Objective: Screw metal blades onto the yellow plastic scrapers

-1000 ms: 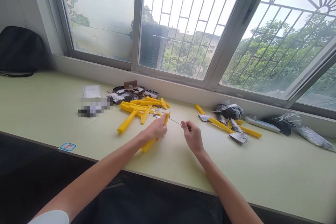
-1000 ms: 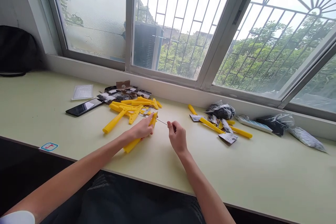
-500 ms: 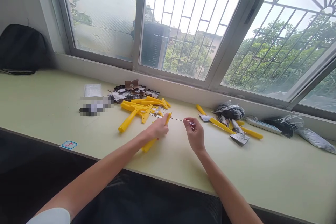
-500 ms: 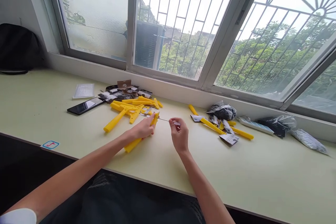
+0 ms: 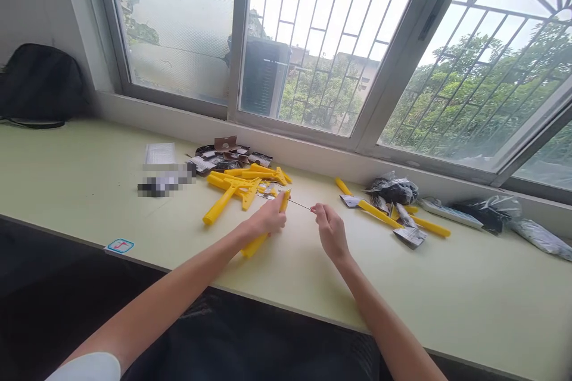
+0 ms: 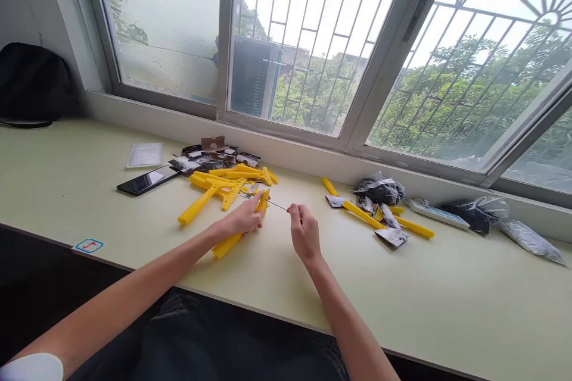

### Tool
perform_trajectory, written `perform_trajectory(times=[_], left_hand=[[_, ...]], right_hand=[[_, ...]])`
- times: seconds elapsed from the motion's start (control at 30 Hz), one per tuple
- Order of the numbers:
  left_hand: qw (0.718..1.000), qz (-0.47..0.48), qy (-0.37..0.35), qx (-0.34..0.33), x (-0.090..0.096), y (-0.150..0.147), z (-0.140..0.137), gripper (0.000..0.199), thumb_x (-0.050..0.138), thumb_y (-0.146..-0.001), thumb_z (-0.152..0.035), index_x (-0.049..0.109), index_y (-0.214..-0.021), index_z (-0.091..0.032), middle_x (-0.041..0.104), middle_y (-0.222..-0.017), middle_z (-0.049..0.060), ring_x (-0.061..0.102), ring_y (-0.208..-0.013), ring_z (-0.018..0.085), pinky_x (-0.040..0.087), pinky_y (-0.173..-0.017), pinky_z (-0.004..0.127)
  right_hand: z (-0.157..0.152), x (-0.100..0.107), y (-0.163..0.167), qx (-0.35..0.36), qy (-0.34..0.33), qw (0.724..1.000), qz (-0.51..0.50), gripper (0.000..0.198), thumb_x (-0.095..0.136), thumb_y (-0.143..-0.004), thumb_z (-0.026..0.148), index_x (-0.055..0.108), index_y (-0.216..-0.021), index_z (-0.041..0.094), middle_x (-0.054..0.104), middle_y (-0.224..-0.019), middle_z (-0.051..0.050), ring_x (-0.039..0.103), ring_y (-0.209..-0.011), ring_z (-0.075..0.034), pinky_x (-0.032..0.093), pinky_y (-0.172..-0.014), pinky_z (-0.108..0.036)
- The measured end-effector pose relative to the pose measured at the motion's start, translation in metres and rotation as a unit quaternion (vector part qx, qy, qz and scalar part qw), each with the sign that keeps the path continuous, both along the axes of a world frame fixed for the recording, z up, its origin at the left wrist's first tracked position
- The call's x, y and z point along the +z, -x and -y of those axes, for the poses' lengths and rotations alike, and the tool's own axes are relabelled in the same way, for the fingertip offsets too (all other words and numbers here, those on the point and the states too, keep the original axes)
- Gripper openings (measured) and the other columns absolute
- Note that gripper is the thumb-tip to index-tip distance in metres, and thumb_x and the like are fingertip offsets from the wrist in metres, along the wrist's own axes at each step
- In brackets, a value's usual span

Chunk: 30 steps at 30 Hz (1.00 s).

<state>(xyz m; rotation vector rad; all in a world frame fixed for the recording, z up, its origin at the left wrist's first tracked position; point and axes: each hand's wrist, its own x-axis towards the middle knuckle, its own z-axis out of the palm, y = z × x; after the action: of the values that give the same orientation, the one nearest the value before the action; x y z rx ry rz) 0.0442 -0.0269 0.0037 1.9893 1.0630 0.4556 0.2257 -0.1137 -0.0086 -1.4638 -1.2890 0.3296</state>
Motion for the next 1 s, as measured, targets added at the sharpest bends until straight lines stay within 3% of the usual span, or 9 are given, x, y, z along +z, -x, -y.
perform_trajectory(times=[0.07, 0.13, 0.2, 0.33, 0.53, 0.77, 0.83, 0.93, 1.0], left_hand=[[1.0, 0.0, -0.005, 0.001, -0.001, 0.0, -0.001, 0.078, 0.048, -0.091, -0.025, 0.01, -0.159, -0.025, 0.067, -0.089, 0.006, 0.052, -0.05, 0.013, 0.043, -0.042, 0.022], [1.0, -0.002, -0.009, 0.003, -0.002, 0.0, -0.002, 0.078, 0.048, -0.092, -0.026, 0.01, -0.159, -0.025, 0.068, -0.09, 0.007, 0.052, -0.049, 0.013, 0.044, -0.042, 0.022], [1.0, -0.003, -0.008, 0.004, -0.003, 0.0, -0.003, 0.077, 0.047, -0.092, -0.025, 0.01, -0.159, -0.025, 0.068, -0.091, 0.007, 0.052, -0.049, 0.013, 0.044, -0.042, 0.022], [1.0, 0.004, -0.008, -0.003, -0.004, 0.0, -0.003, 0.073, 0.047, -0.092, -0.025, 0.015, -0.158, -0.026, 0.068, -0.09, 0.006, 0.052, -0.049, 0.013, 0.044, -0.042, 0.021], [1.0, -0.004, -0.02, -0.001, 0.0, -0.001, 0.001, 0.076, 0.046, -0.092, -0.024, 0.011, -0.16, -0.026, 0.067, -0.088, 0.006, 0.051, -0.048, 0.013, 0.043, -0.04, 0.022], [1.0, 0.001, -0.005, -0.007, 0.0, 0.001, 0.001, 0.071, 0.048, -0.092, -0.025, 0.018, -0.156, -0.026, 0.065, -0.085, 0.005, 0.052, -0.049, 0.013, 0.043, -0.041, 0.021], [1.0, 0.001, -0.005, -0.006, 0.0, 0.001, 0.0, 0.071, 0.048, -0.092, -0.025, 0.018, -0.157, -0.026, 0.065, -0.086, 0.005, 0.052, -0.049, 0.013, 0.043, -0.041, 0.02], [1.0, 0.0, -0.008, -0.007, 0.0, 0.0, 0.001, 0.073, 0.048, -0.092, -0.026, 0.016, -0.158, -0.027, 0.065, -0.086, 0.005, 0.052, -0.05, 0.013, 0.043, -0.041, 0.02], [1.0, -0.003, -0.01, -0.007, 0.0, 0.0, 0.001, 0.073, 0.047, -0.093, -0.026, 0.016, -0.158, -0.027, 0.065, -0.086, 0.005, 0.052, -0.05, 0.012, 0.043, -0.041, 0.019]], right_hand=[[-0.001, -0.001, -0.001, -0.017, 0.036, 0.999, 0.026, 0.063, 0.04, -0.094, 0.071, 0.06, -0.065, 0.02, 0.067, -0.076, -0.007, 0.056, -0.064, -0.019, 0.04, -0.059, -0.029], [-0.002, -0.003, -0.003, -0.006, 0.044, 0.999, 0.023, 0.063, 0.045, -0.091, 0.074, 0.053, -0.059, 0.021, 0.059, -0.063, -0.004, 0.049, -0.057, -0.017, 0.037, -0.056, -0.029], [-0.004, -0.003, -0.004, 0.017, 0.02, 1.0, -0.002, 0.056, 0.054, -0.086, 0.073, 0.055, -0.068, 0.021, 0.053, -0.061, 0.0, 0.045, -0.055, -0.015, 0.036, -0.053, -0.028], [-0.005, -0.004, -0.004, 0.058, -0.015, 0.997, -0.04, 0.052, 0.067, -0.079, 0.07, 0.061, -0.093, 0.02, 0.057, -0.071, 0.001, 0.049, -0.061, -0.015, 0.039, -0.053, -0.026], [-0.005, -0.007, -0.003, -0.002, 0.006, 0.999, 0.046, 0.06, 0.045, -0.093, 0.071, 0.057, -0.065, 0.02, 0.048, -0.056, 0.001, 0.041, -0.052, -0.014, 0.034, -0.054, -0.028], [-0.006, -0.009, 0.0, 0.004, -0.114, 0.991, 0.063, 0.04, 0.06, -0.091, 0.06, 0.062, -0.096, 0.02, 0.065, -0.096, -0.008, 0.06, -0.083, -0.02, 0.049, -0.069, -0.03], [-0.005, -0.01, 0.0, 0.0, -0.094, 0.993, 0.069, 0.039, 0.056, -0.095, 0.058, 0.063, -0.096, 0.02, 0.065, -0.089, -0.006, 0.057, -0.072, -0.017, 0.047, -0.064, -0.029], [-0.004, -0.011, -0.001, -0.027, -0.049, 0.994, 0.09, 0.046, 0.042, -0.101, 0.057, 0.062, -0.083, 0.02, 0.058, -0.066, 0.0, 0.042, -0.052, -0.013, 0.039, -0.055, -0.028], [-0.003, -0.01, 0.0, -0.039, -0.074, 0.99, 0.111, 0.047, 0.042, -0.102, 0.055, 0.061, -0.078, 0.02, 0.056, -0.065, 0.0, 0.043, -0.053, -0.014, 0.039, -0.056, -0.029]])
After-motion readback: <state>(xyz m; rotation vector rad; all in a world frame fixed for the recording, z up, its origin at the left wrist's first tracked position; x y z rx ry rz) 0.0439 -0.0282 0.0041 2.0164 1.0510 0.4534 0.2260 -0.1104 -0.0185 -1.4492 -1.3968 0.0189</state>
